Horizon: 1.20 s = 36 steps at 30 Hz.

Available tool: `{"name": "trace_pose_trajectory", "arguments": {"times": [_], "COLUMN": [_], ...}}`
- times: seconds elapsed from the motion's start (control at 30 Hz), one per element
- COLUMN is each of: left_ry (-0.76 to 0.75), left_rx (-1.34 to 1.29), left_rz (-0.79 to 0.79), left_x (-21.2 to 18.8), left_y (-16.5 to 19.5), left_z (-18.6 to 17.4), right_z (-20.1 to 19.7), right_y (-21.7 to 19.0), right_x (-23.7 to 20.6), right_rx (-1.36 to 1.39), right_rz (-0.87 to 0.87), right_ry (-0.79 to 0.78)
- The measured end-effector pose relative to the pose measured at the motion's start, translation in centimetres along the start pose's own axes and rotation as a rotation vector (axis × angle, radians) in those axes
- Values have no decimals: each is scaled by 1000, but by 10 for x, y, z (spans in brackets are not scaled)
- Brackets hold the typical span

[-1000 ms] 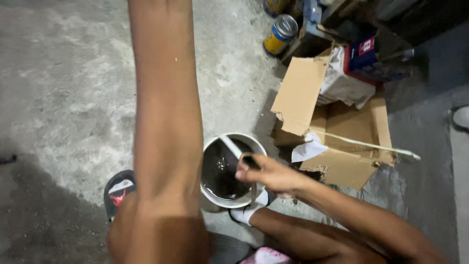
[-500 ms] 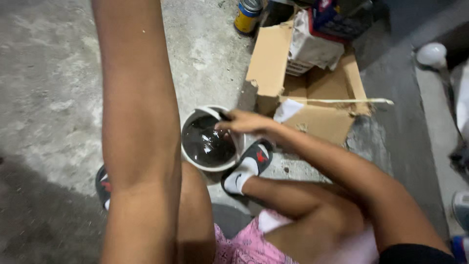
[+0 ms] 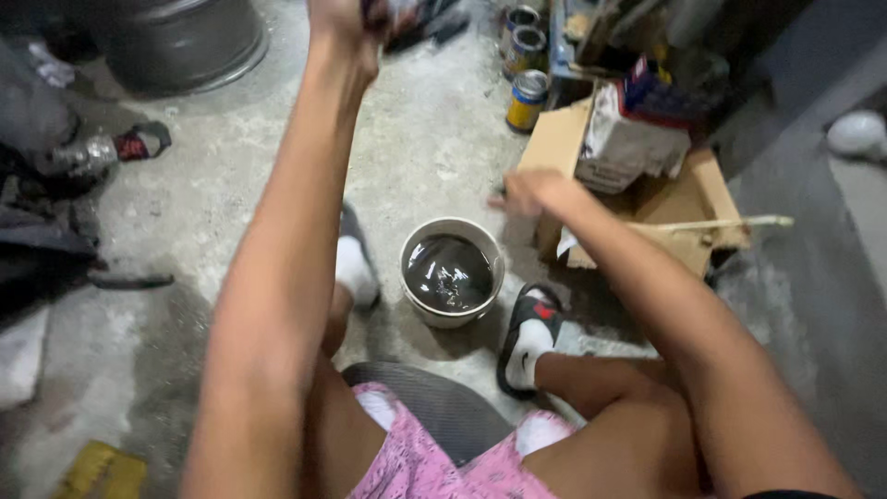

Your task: The person sits on the workshop floor with a bucket of dark liquid and a metal suspension coil spring. They dip the spring into the liquid and rub the liquid over the coils by hand, turning the spring to work the coating around, then lift it out and continue handling it.

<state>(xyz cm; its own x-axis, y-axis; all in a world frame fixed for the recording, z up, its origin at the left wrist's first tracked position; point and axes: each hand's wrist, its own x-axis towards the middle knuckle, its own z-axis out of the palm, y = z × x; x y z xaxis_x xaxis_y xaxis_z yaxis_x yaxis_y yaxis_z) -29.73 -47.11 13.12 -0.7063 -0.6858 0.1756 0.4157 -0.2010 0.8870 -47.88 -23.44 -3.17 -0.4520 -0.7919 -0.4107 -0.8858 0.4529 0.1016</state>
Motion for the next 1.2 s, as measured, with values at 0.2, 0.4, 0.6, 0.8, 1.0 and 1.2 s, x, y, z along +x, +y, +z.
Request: {"name": "trace_pose_trajectory", "arguments": {"times": [0.2,0.4,0.6,0.8,1.0,1.2], "left_ry": [-90,-140,-301,-327,-318,-251], "left_rx": [-143,-607,-740,-653,-822,-604], "left_rz": [-204,-440,-437,-433,-367,-351], "left_x": [-50,-108,-135,-127,-111,-143], "left_y": [-130,-229,-282,-297,-294,-277], "left_z": [-50,-82,-111,-92,-51,-72], "right_z": [41,147,217,265,265,197], "right_y": [-50,-79,-75,-72,-67,-65], "right_x": [52,61,79,68,57,26], "right_rx": [245,363,449,710,998,2198], "right_rz": [-399,-366,-291,-376,-684,178], "right_ry": [-43,-233,-364,-63,361,131]}}
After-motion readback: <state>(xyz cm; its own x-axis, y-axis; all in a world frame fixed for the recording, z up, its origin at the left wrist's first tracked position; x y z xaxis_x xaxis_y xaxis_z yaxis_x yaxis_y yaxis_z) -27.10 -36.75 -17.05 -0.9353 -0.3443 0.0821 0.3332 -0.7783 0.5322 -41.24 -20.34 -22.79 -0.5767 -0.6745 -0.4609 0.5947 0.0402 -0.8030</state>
